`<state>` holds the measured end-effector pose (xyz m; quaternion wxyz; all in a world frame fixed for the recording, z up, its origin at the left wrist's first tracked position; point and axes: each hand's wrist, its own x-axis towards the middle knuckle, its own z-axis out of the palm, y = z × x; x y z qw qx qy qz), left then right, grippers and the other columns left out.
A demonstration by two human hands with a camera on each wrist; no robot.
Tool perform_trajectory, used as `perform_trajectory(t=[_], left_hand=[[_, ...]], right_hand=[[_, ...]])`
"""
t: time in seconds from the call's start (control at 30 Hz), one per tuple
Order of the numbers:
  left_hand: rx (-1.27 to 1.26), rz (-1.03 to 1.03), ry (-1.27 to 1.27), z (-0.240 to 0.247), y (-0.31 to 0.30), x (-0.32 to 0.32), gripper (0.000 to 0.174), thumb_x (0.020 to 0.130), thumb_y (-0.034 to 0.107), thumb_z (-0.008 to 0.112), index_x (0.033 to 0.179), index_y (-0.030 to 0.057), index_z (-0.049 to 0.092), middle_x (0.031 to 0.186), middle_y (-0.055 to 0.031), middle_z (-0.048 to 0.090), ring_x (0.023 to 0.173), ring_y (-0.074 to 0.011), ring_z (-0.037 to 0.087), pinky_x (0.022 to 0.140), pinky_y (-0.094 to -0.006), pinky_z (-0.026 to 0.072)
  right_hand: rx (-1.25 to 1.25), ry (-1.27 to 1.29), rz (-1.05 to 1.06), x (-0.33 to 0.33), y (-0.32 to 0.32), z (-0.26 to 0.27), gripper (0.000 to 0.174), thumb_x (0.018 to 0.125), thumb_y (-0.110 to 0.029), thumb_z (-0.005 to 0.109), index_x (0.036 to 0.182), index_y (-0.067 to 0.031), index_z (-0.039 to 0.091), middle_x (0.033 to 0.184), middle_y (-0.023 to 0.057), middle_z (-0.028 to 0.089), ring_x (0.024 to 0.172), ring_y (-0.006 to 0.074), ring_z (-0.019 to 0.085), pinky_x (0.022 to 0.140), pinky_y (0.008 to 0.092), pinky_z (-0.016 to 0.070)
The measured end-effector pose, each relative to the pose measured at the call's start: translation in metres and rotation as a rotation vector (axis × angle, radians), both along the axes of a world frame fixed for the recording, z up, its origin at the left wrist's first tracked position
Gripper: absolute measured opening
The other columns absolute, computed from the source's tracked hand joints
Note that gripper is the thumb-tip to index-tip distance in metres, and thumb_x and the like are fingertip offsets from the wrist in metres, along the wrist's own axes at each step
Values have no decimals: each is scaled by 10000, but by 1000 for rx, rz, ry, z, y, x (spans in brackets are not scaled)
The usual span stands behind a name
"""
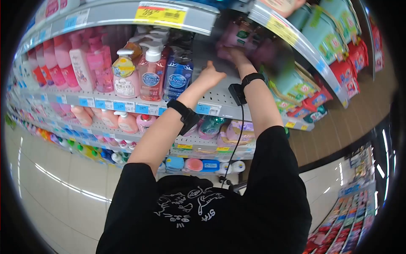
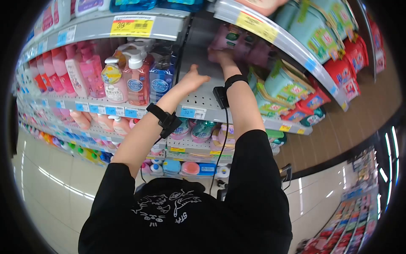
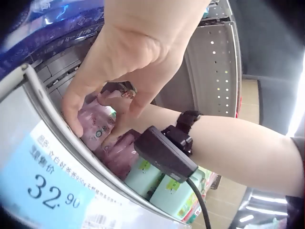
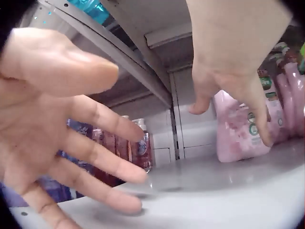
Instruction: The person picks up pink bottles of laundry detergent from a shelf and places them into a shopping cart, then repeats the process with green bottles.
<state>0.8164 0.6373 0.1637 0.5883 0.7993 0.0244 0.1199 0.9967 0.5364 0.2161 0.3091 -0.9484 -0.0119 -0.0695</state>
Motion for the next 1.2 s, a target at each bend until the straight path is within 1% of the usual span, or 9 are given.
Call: perform_trajectory(t=[0.17, 0.27, 0.33, 0.4, 0.47, 0.53, 0.87, 1.0, 1.2], left_hand=[[163, -61, 56, -1, -2, 9, 788, 752, 241, 638, 1341, -118, 257, 1317, -381, 403, 1240, -459, 436, 1035, -407, 387], [104, -117, 127, 1, 4, 9, 718, 773, 168, 590, 1329, -110, 232, 1320, -396, 375, 1235, -485, 423, 1037, -421, 385], [91, -98, 139, -3, 3, 13, 702, 780, 164, 579, 1327, -108, 233, 1323, -394, 371, 1237, -484, 422, 1036, -422, 386], [106, -36, 162, -7, 2, 13, 681, 812, 275, 578, 1340, -70, 321, 1303, -332, 464, 1234, -424, 460, 1022, -418, 394], [70, -48, 153, -2, 5, 1, 663, 829, 285, 560, 1334, -69, 317, 1297, -336, 466, 1227, -430, 463, 1020, -430, 393], [318, -167, 55, 17, 19, -30, 651, 855, 322, 523, 1327, -74, 314, 1296, -339, 464, 1219, -435, 467, 1021, -444, 387], [107, -71, 34, -4, 4, -7, 735, 822, 349, 577, 1342, -97, 311, 1275, -366, 462, 1214, -455, 464, 1033, -431, 379], [1, -95, -54, -12, 1, -27, 823, 748, 330, 669, 1356, -95, 311, 1305, -366, 430, 1247, -443, 434, 1029, -403, 383], [22, -194, -494, 14, 3, -143, 705, 785, 221, 666, 1334, -60, 324, 1298, -279, 420, 1225, -422, 408, 1035, -453, 351]], right_hand=[[176, 13, -395, 48, 33, 2, 1471, 531, -610, 818, 1451, -28, -172, 1439, 301, 254, 1321, 438, 330, 1083, 487, 330], [197, -25, -476, 57, 29, 2, 1424, 578, -572, 806, 1428, 67, -141, 1339, 275, 432, 1154, 394, 529, 942, 430, 475], [203, -139, -475, 65, 26, -6, 1330, 600, -515, 816, 1427, 60, -54, 1267, 268, 488, 1062, 379, 587, 930, 410, 487], [298, -142, -419, 55, 21, -6, 1227, 487, -478, 886, 1353, -22, 147, 1279, 250, 441, 1207, 378, 459, 996, 448, 421], [239, -250, -457, 70, 19, -17, 1120, 502, -480, 873, 1279, -10, 217, 1248, 265, 454, 1184, 377, 482, 988, 447, 429], [195, -275, -411, 57, 16, -15, 1138, 506, -512, 860, 1279, 25, 222, 1239, 275, 460, 1162, 378, 506, 976, 434, 442], [161, -172, -290, 9, 0, -9, 1230, 501, -500, 871, 1307, 102, 163, 1358, 289, 315, 1273, 359, 396, 1013, 388, 418], [262, -252, -57, -25, -22, -23, 1142, 567, -424, 870, 1302, 117, 183, 1231, 256, 479, 1120, 318, 548, 918, 378, 489], [295, -67, 74, -182, -22, 9, 980, 635, -369, 833, 1265, 104, 250, 1167, 216, 520, 1034, 281, 580, 791, 429, 532]])
